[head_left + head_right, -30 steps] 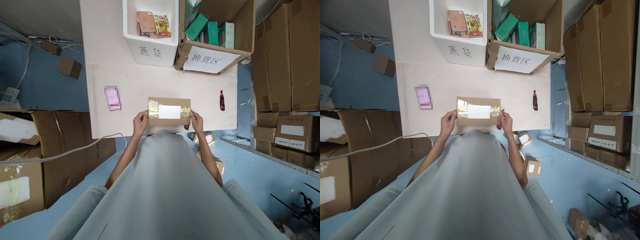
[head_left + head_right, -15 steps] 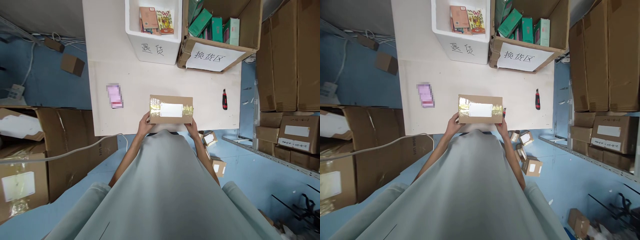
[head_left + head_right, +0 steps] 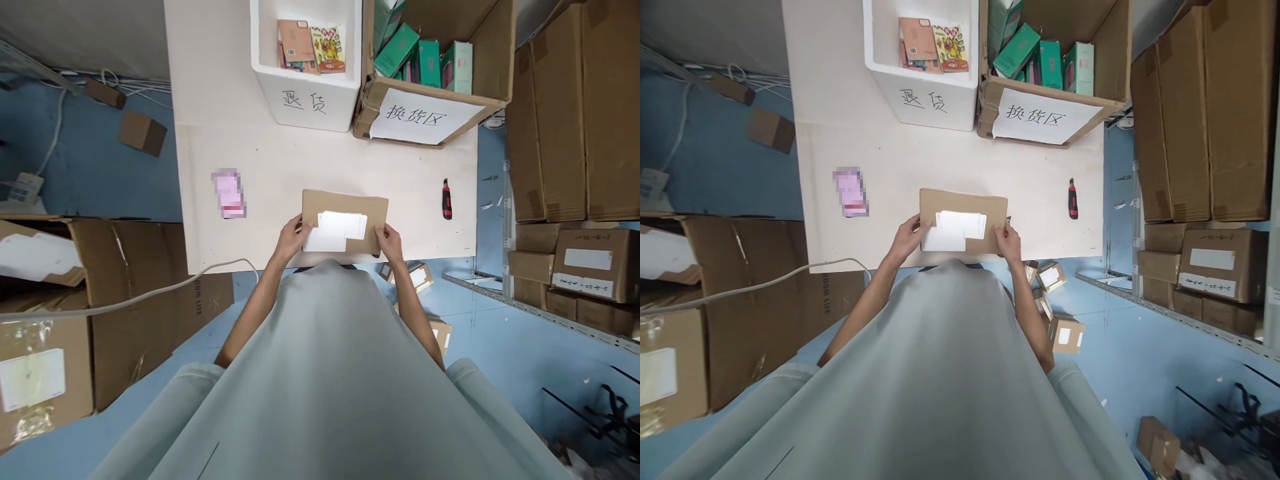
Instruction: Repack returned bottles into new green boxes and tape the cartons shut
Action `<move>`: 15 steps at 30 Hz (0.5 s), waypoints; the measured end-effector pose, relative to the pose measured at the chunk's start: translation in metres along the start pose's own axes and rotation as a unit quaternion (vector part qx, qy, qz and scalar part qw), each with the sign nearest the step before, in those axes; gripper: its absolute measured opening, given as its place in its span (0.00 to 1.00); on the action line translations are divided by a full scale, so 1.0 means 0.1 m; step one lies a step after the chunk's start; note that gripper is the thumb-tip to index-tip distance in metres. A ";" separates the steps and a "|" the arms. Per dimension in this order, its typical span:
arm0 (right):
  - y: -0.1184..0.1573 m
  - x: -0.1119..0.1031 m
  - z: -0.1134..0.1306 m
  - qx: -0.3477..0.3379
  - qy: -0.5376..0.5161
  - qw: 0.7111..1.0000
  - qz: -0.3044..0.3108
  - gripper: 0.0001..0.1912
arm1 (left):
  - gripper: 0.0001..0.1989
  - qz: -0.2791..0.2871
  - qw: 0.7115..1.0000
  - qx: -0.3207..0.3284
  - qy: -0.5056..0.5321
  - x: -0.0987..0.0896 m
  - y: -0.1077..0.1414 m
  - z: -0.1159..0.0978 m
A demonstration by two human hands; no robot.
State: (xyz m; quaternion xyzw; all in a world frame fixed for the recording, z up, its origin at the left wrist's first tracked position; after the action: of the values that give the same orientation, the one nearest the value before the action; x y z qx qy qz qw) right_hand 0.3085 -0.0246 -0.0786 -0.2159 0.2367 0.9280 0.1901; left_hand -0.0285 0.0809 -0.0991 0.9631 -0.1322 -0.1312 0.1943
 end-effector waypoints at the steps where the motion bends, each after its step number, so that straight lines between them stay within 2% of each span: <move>1: 0.00 0.04 -0.05 0.017 0.000 1.000 -0.002 0.29 | 0.34 0.007 1.000 0.000 0.003 0.05 -0.03 0.03; 3: 0.04 0.10 -0.13 0.037 -0.004 0.999 -0.013 0.31 | 0.35 -0.005 1.000 -0.010 -0.001 0.09 -0.05 0.11; 6: 0.15 0.17 -0.19 0.048 -0.022 0.998 -0.037 0.33 | 0.39 -0.063 0.997 -0.035 -0.022 0.06 0.02 0.23; 9: 0.24 0.17 -0.22 0.045 -0.038 0.997 -0.051 0.35 | 0.40 -0.086 0.995 -0.029 -0.038 0.07 0.14 0.18; 12: 0.27 0.04 -0.28 0.039 -0.048 0.996 -0.064 0.38 | 0.38 -0.084 0.994 0.022 -0.071 0.13 0.30 -0.14; 15: 0.26 -0.21 -0.38 0.048 -0.039 0.994 -0.087 0.38 | 0.35 -0.041 0.987 0.114 -0.102 0.33 0.50 -0.63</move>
State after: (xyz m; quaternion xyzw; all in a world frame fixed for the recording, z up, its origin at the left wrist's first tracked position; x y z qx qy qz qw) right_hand 0.3261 -0.0708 -0.0888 -0.1900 0.2537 0.9033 0.2891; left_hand 0.0114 0.0472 -0.0295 0.9650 -0.1259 -0.2211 0.0630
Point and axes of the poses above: each hand's wrist, its own y-axis away from the middle knuckle, its own x-axis out of the palm, z = x × y, the point moved 8 cm from there along -y, towards the middle knuckle, and after that the axes turned 2 degrees about -z, right-handed, at the moved point
